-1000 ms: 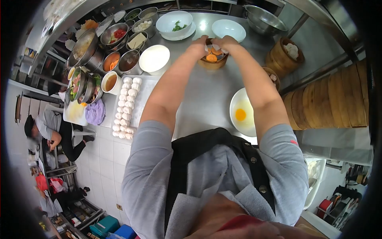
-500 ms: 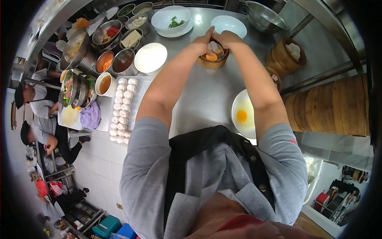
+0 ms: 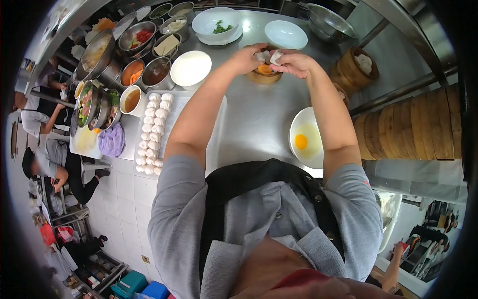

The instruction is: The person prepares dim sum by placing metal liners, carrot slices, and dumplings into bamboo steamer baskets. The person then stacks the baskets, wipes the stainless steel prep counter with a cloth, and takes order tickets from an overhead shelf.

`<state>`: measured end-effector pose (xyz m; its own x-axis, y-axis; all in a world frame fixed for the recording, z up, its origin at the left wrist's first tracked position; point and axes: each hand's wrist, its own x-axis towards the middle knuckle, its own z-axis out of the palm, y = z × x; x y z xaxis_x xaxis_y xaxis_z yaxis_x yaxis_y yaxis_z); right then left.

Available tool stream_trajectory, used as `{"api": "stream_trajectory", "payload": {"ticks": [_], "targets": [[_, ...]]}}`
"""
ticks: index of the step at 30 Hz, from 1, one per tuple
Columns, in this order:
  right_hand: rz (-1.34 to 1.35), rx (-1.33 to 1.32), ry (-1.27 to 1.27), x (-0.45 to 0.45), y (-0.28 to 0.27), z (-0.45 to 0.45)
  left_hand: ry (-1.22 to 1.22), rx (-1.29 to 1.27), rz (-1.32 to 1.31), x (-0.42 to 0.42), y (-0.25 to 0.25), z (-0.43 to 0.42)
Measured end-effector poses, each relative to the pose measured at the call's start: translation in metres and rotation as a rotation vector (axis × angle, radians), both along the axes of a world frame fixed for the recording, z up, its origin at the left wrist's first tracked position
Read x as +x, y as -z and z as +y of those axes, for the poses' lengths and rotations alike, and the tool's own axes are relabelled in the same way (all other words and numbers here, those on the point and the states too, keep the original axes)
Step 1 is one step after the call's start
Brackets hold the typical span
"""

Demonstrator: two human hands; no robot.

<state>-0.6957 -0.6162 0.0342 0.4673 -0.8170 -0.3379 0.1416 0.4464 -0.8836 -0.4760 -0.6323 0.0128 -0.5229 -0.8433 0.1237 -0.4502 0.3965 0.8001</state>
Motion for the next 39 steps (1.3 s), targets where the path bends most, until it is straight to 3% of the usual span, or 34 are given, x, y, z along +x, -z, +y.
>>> {"api": "stream_trajectory", "payload": {"ticks": [6,12,18,23,33,37,39], "targets": [[0.856,-0.224,0.106,0.025,-0.018,0.007,-0.034,0.029,0.111,0.017,0.000,0.032],[0.831,-0.064,0.048,0.029,0.006,-0.014,-0.139,0.022,0.130,0.072,-0.025,0.088],[1.053,-0.134,0.162,0.049,0.024,-0.019,-0.203,0.095,0.140,0.121,-0.020,0.143],[1.006,-0.164,0.270,0.055,0.043,-0.031,-0.259,0.100,0.210,0.153,-0.020,0.192],[1.187,-0.137,0.363,0.068,0.008,0.000,-0.432,0.081,0.266,0.205,-0.015,0.269],[1.499,-0.683,0.187,0.051,0.037,0.000,-0.555,-0.099,0.203,0.227,-0.011,0.298],[1.485,-0.751,-0.025,0.054,0.024,0.025,-0.627,-0.161,0.215,0.240,0.005,0.311]]}}
